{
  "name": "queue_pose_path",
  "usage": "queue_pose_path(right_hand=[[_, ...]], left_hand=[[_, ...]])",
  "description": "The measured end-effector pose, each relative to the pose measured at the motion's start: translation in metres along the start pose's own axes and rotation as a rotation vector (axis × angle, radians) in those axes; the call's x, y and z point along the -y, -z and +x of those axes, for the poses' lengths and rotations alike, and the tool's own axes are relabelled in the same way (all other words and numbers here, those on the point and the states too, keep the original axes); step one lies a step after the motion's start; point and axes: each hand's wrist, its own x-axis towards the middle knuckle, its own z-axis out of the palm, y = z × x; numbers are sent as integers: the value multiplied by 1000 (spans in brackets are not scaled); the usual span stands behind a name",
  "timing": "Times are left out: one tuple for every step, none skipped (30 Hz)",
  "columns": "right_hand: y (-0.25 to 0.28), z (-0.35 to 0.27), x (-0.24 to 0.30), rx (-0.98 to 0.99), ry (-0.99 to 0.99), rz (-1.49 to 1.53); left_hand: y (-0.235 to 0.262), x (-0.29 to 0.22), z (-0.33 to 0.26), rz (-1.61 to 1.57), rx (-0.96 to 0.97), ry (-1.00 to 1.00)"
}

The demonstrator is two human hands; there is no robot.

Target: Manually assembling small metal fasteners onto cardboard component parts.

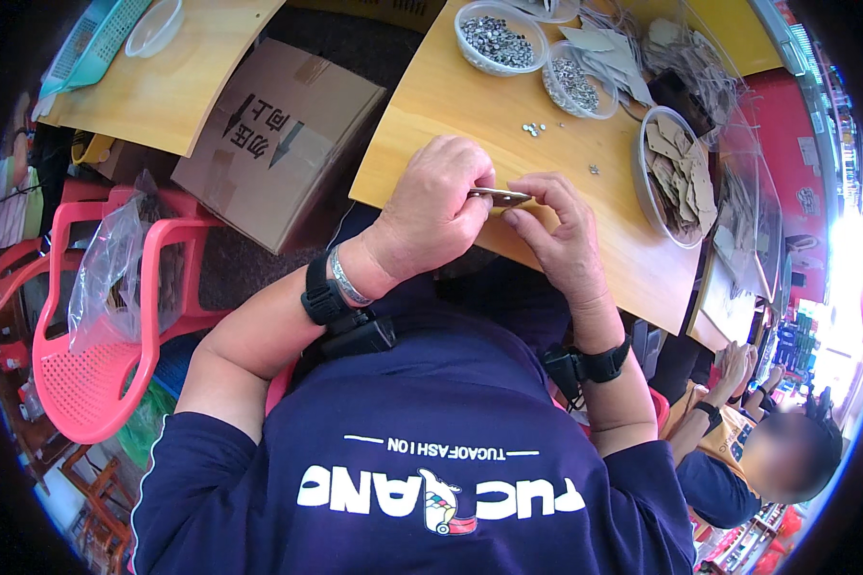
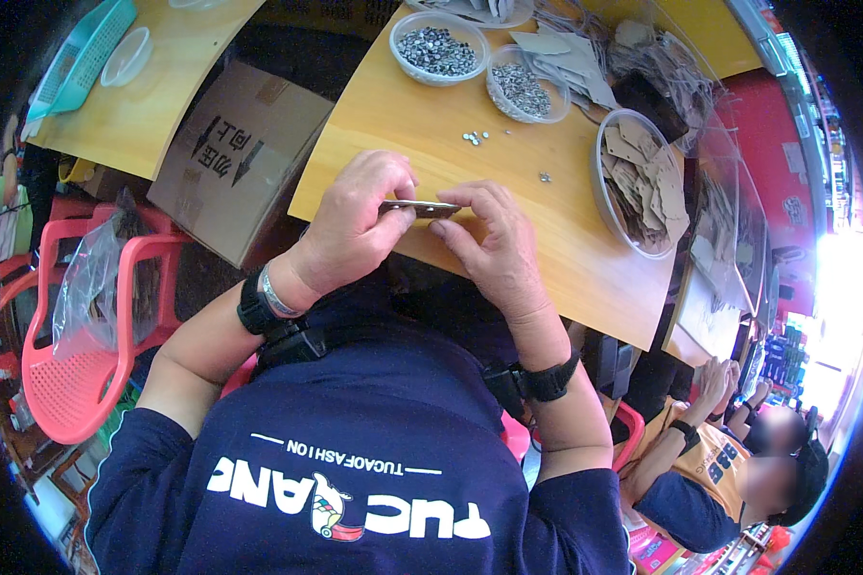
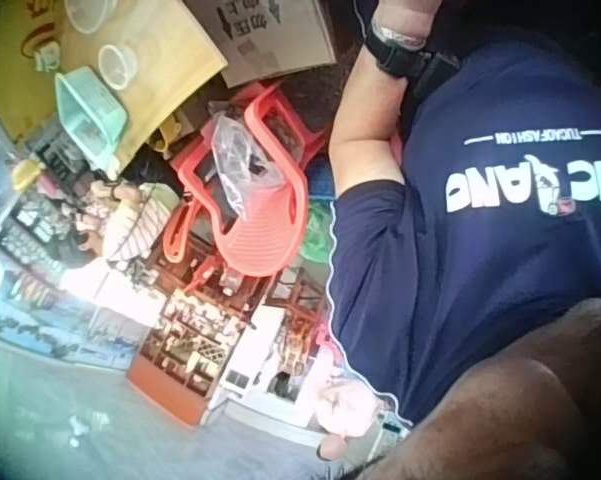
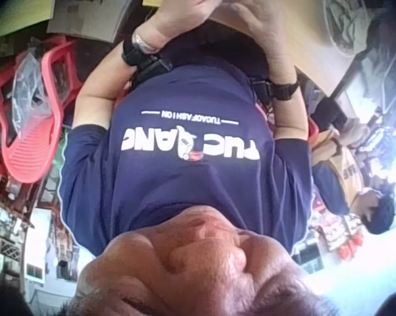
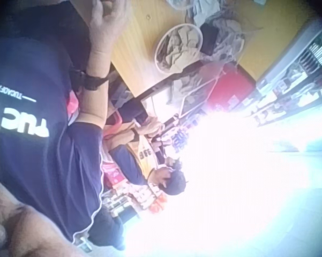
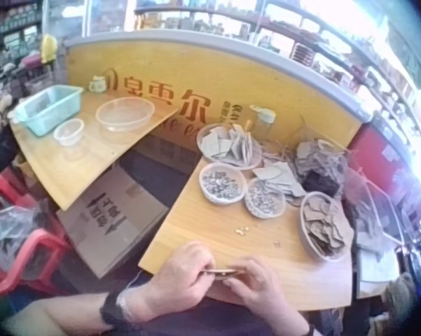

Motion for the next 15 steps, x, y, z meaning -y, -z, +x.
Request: queue_pose_path(right_hand=[[1, 0, -1, 28, -20, 67], [0, -1, -1, 25, -21, 67], [0, -1, 0, 1, -43, 103], [-1, -2, 0, -22, -66, 139], [-1, -1, 1, -24, -65, 140], [0, -1, 2, -28, -40, 114], [1, -1, 4, -31, -15, 87], [1, -1, 6, -33, -16, 88], [1, -1, 7, -59, 46, 42], [2, -1, 9, -84, 108, -4], [2, -1, 11, -86, 107, -4], [3, -1, 13, -95, 131, -29], [3, -1, 15, -104, 155, -54], [3, -1, 15, -106, 155, -54], [3, -1, 16, -118, 183, -79]], left_hand=[[1, -2, 1, -1, 2, -3], [2, -3, 1, 3, 9, -25], [3, -5, 2, 6, 16, -47], [3, -7, 2, 6, 19, -49], [4, -8, 2, 19, 4, -75], [4, -10, 2, 33, -11, -101], [5, -11, 2, 34, -9, -102], [6, -12, 2, 86, -6, -131], [6, -13, 2, 138, -3, -160], [6, -13, 2, 138, -2, -161], [6, -13, 2, 159, 1, -188], [7, -13, 2, 179, 3, -215], [7, -13, 1, 180, 4, -215], [8, -14, 1, 198, 3, -241], [8, -14, 0, 215, 2, -266]])
